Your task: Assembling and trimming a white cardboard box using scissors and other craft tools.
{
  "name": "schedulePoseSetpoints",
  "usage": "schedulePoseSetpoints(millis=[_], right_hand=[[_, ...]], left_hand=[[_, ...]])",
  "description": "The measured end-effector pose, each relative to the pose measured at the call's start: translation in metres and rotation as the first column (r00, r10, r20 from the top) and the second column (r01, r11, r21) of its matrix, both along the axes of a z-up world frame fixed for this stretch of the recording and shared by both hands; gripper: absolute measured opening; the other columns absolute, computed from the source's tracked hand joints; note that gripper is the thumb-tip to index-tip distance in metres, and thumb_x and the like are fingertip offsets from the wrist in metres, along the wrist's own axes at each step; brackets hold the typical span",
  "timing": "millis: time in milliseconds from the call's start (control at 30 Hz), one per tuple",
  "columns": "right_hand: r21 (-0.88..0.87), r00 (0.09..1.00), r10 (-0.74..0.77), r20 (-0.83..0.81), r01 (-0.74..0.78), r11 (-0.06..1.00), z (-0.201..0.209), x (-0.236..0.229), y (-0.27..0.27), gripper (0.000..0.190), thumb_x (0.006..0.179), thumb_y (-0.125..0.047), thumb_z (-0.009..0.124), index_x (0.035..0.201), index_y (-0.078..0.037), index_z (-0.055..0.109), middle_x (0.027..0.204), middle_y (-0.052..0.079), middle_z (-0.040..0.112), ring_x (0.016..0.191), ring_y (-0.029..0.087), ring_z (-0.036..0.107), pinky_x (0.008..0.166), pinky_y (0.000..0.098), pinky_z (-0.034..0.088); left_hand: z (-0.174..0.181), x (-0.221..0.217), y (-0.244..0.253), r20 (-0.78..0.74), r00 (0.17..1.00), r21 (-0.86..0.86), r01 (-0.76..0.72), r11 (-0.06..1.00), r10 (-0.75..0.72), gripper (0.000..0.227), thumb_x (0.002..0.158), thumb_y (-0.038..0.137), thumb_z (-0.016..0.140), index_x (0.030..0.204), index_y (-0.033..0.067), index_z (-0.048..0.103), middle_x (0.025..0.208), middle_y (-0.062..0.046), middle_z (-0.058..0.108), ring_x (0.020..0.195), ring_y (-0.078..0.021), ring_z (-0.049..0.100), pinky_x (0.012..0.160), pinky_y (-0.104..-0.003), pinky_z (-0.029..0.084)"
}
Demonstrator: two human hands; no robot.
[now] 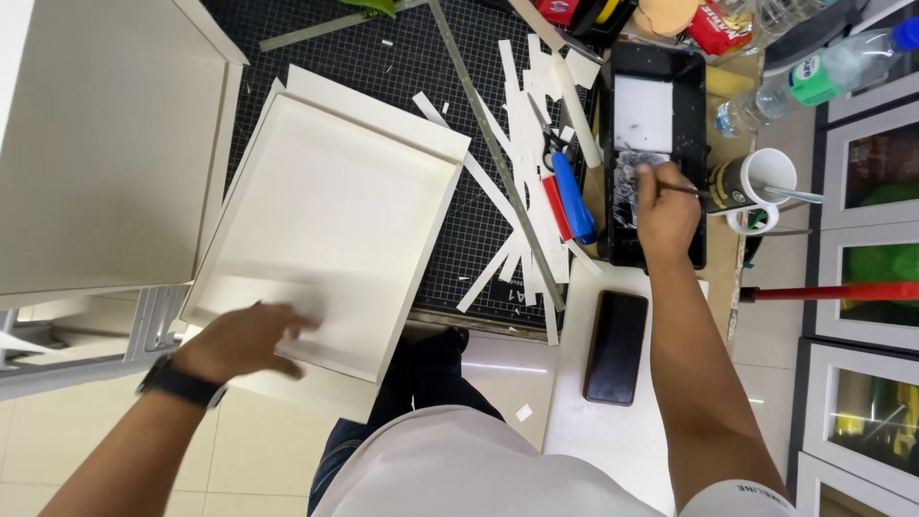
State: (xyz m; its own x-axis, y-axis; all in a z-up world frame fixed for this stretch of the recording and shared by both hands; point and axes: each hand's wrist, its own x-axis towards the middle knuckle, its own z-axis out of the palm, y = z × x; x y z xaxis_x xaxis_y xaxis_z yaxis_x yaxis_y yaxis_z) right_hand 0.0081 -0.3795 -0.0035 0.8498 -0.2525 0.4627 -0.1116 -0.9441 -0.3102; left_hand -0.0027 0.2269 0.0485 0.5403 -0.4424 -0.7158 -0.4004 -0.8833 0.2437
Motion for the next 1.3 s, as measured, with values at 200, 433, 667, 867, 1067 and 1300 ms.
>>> schedulePoseSetpoints(millis=[200,433,667,867,1067,1300], right_hand=[[0.165,1.000,0.011,0.022,-0.014,0.986,0.008,-0.004,0.018,0.032,0.119,-0.020,0.066,0.092,-0.004,0.064,0.066,0.016,0.063,0.064,0.035,0.065,0.062,0.0435,0.050],[0.771,0.988,-0.034,0.151,-0.096,0.630,0.069,0.029,0.101,0.033,0.116,-0.034,0.050,0.092,-0.015,0.062,0.068,0.005,0.070,0.053,0.009,0.059,0.051,0.0184,0.046],[0.904,0.989,0.068,0.132,-0.148,0.401,0.065,0.018,0.172,0.037,0.111,-0.038,0.051,0.087,-0.012,0.062,0.065,0.011,0.070,0.048,0.013,0.061,0.047,0.0197,0.048],[0.851,0.980,0.185,-0.077,-0.032,0.524,0.011,-0.008,0.191,0.038,0.110,-0.030,0.056,0.078,-0.010,0.065,0.056,0.009,0.066,0.043,0.012,0.054,0.043,0.0214,0.043],[0.814,0.953,0.257,-0.158,-0.022,0.581,0.002,-0.019,0.195,0.043,0.111,-0.034,0.057,0.076,-0.011,0.066,0.055,0.008,0.065,0.043,0.012,0.054,0.043,0.0218,0.045],[0.831,0.943,0.266,-0.198,0.017,0.556,0.000,-0.021,0.196,0.041,0.110,-0.031,0.058,0.075,-0.010,0.067,0.054,0.009,0.065,0.044,0.012,0.055,0.045,0.0218,0.047]], left_hand=[[-0.018,0.039,-0.125,0.075,0.889,-0.482,-0.365,0.797,0.452,0.074,0.082,0.061,0.077,0.140,0.0180,0.058,0.113,-0.009,0.074,0.102,-0.0314,0.074,0.085,-0.047,0.059],[-0.087,0.069,-0.223,0.166,0.815,-0.591,-0.368,0.718,0.555,0.056,0.092,0.014,0.067,0.145,0.0129,0.050,0.116,-0.016,0.071,0.100,-0.0373,0.074,0.082,-0.048,0.062],[-0.075,-0.009,-0.199,0.209,0.937,-0.533,-0.132,0.836,0.281,0.053,0.090,0.013,0.066,0.141,0.0226,0.055,0.116,-0.010,0.068,0.095,-0.0386,0.075,0.075,-0.048,0.063],[-0.050,-0.037,-0.190,0.110,0.964,-0.517,-0.154,0.842,0.244,0.050,0.092,0.010,0.062,0.142,0.0178,0.056,0.112,-0.010,0.068,0.093,-0.0354,0.074,0.077,-0.046,0.063],[-0.052,-0.032,-0.189,0.091,0.959,-0.535,-0.179,0.825,0.267,0.046,0.090,0.013,0.067,0.135,0.0164,0.060,0.103,-0.008,0.069,0.091,-0.0313,0.074,0.075,-0.043,0.063],[-0.059,-0.032,-0.189,0.100,0.955,-0.530,-0.186,0.828,0.279,0.045,0.088,0.014,0.068,0.132,0.0183,0.062,0.098,-0.005,0.068,0.088,-0.0300,0.073,0.074,-0.043,0.062]])
